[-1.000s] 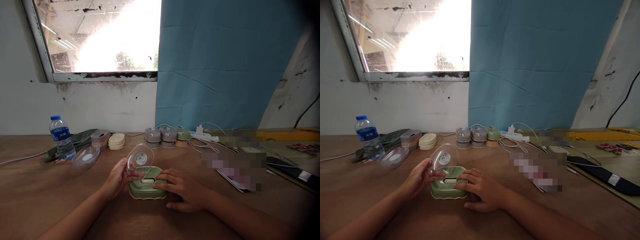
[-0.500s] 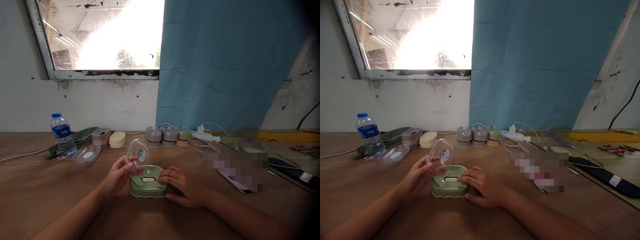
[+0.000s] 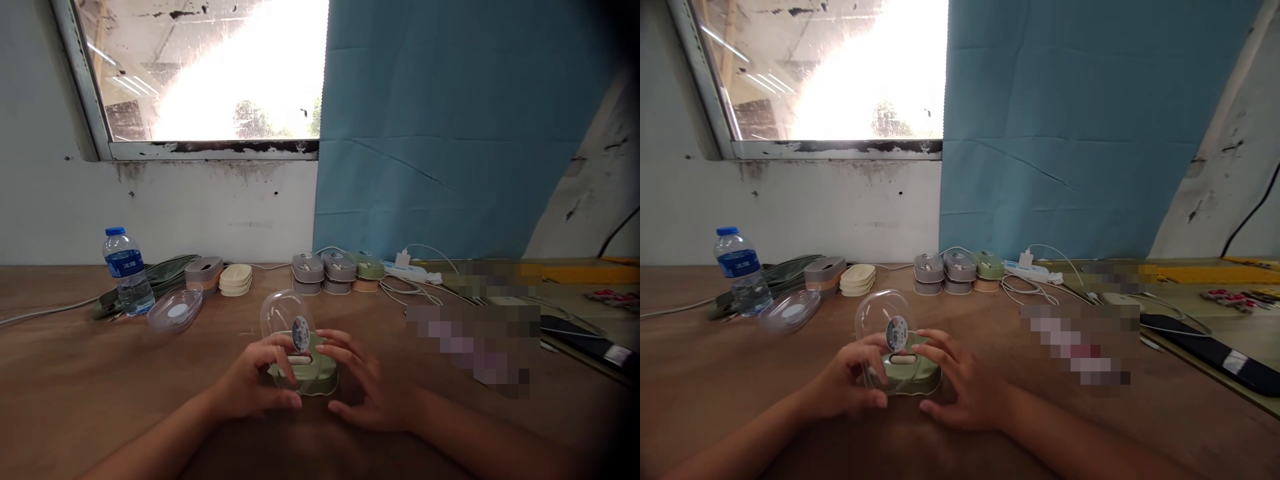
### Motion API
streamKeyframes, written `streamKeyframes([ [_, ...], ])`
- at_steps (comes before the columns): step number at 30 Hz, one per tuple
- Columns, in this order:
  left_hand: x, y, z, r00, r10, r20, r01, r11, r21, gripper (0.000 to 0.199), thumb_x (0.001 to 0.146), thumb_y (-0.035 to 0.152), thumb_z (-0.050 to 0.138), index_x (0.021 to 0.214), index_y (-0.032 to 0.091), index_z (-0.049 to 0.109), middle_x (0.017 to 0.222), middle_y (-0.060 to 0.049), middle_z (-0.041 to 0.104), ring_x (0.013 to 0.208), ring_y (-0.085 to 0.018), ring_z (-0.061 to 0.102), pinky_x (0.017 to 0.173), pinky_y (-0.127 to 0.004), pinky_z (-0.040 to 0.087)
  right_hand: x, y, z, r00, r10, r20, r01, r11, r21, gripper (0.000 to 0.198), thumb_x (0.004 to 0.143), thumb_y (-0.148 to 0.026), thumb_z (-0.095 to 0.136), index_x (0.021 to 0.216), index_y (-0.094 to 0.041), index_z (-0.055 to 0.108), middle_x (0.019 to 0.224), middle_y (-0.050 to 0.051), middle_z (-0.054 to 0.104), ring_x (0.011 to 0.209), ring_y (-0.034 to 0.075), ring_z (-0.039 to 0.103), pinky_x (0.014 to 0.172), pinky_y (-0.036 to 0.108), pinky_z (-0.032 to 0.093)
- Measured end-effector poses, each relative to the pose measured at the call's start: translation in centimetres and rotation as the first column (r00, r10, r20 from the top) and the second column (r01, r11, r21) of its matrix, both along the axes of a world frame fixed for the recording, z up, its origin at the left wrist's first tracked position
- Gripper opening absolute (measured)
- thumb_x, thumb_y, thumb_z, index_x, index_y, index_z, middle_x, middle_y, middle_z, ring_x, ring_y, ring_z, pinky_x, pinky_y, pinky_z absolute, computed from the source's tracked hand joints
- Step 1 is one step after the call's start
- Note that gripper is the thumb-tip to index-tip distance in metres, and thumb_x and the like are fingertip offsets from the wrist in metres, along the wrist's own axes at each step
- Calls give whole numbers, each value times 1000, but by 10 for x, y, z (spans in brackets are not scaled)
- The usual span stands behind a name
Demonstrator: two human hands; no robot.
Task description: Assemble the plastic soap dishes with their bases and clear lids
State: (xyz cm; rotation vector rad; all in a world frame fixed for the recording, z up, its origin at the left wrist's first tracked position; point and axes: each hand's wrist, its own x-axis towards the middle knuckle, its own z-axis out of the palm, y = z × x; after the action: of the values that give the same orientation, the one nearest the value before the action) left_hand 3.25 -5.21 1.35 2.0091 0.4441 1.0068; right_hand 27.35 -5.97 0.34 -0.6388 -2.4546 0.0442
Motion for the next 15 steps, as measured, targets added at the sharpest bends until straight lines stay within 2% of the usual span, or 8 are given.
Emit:
streamKeyframes([
  [3,2,-7,4,981,-84,-173,96,993,63,19,67,26,69,84,18,64,109,-9,54,91,-19,56,74,-26,47,-4,-6,-1,999,21,-26,-21,1000,-17,69,72,-37,60,128,-21,26,135,15,24,128,30,22,96,44,35],
  [5,4,-12,8,959,-106,-262,138,985,108,30,71,30,65,100,21,61,114,-8,53,97,-21,54,80,-28,46,-6,-9,-2,999,27,-33,-28,999,-41,75,69,-40,63,129,-21,23,137,16,20,128,31,20,96,45,34],
  [8,9,-18,15,937,-22,-348,123,955,271,45,75,32,60,119,26,50,125,-8,48,112,-25,46,96,-34,35,-8,-12,-3,999,9,-43,-15,991,-133,81,65,-43,67,129,-21,21,137,18,19,128,32,22,97,45,34],
  [10,11,-20,18,929,56,-366,90,925,369,47,78,32,57,124,27,46,129,-7,45,116,-26,43,99,-35,31,-9,-12,-4,997,-6,-78,-9,980,-198,81,64,-44,68,128,-21,23,135,17,22,127,32,24,97,46,33],
  [15,13,-22,18,908,167,-384,27,892,451,49,80,32,54,128,27,42,133,-6,41,119,-27,39,101,-34,28,-10,-9,-6,982,-2,-187,-48,963,-265,70,69,-48,63,124,-22,29,130,14,30,126,29,26,97,43,34],
])
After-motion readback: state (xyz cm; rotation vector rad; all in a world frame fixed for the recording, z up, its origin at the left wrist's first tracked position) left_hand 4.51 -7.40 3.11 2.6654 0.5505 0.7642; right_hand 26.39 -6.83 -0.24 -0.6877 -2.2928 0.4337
